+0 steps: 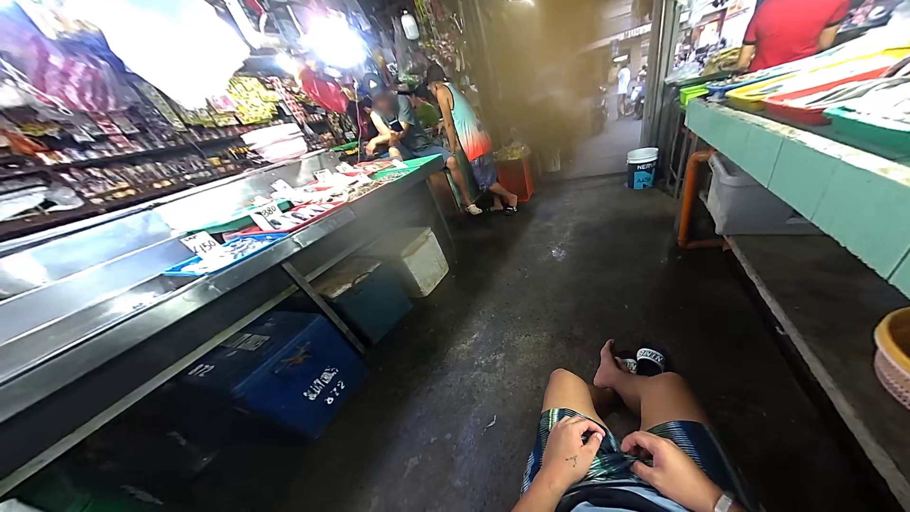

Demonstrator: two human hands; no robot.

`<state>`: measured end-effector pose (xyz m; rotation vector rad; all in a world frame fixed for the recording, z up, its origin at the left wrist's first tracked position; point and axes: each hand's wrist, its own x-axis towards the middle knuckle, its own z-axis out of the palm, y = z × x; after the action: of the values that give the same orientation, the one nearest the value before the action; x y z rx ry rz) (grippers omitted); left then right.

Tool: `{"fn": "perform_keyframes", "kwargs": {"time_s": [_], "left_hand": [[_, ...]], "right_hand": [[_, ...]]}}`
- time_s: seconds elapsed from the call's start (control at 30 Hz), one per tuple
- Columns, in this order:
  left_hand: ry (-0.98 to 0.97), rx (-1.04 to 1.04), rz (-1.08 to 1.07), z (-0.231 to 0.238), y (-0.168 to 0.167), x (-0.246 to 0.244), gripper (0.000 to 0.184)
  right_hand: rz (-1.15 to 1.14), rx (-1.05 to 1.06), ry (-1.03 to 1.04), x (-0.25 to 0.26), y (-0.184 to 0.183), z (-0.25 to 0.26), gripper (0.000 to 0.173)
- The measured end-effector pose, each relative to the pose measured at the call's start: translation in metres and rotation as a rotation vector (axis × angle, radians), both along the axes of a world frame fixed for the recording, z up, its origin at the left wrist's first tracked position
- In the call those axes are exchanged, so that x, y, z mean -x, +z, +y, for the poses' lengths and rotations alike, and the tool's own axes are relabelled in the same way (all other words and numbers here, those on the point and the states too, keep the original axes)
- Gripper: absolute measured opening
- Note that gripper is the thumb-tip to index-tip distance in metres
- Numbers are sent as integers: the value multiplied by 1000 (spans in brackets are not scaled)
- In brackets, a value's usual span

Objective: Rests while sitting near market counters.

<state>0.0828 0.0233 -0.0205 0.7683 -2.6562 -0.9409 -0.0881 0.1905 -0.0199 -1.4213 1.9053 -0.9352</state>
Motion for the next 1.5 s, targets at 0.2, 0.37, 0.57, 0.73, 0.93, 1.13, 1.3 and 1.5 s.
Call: {"fn": "perform_keyframes", "kwargs": {"time_s": [0.2,0.37,0.57,0.73,0.93,1.13,1.3,1.5], "left_hand": [[-43,17,-14,4,3,9,31],[-81,21,32,8,3,13,31],[-50,15,-12,5,2,8,31],[-2,5,-19,0,0,0,31],[-25,14,-11,2,0,4,31],[-69,27,23,7,0,12,31],[-56,30,5,6,0,10,31],[11,9,9,0,-6,6,28]], "right_hand": [[-8,29,-44,4,-4,9,26],[-34,47,-68,5,-7,12,26],[-21,38,-49,3,-4,10,27],[-12,30,-13,1,-3,1,27],[-19,29,-29,3,-5,5,27],[-39,44,-64,5,-7,12,26],[-30,41,-56,5,-7,11,27],[-9,29,-16,7,-11,2,26]]}}
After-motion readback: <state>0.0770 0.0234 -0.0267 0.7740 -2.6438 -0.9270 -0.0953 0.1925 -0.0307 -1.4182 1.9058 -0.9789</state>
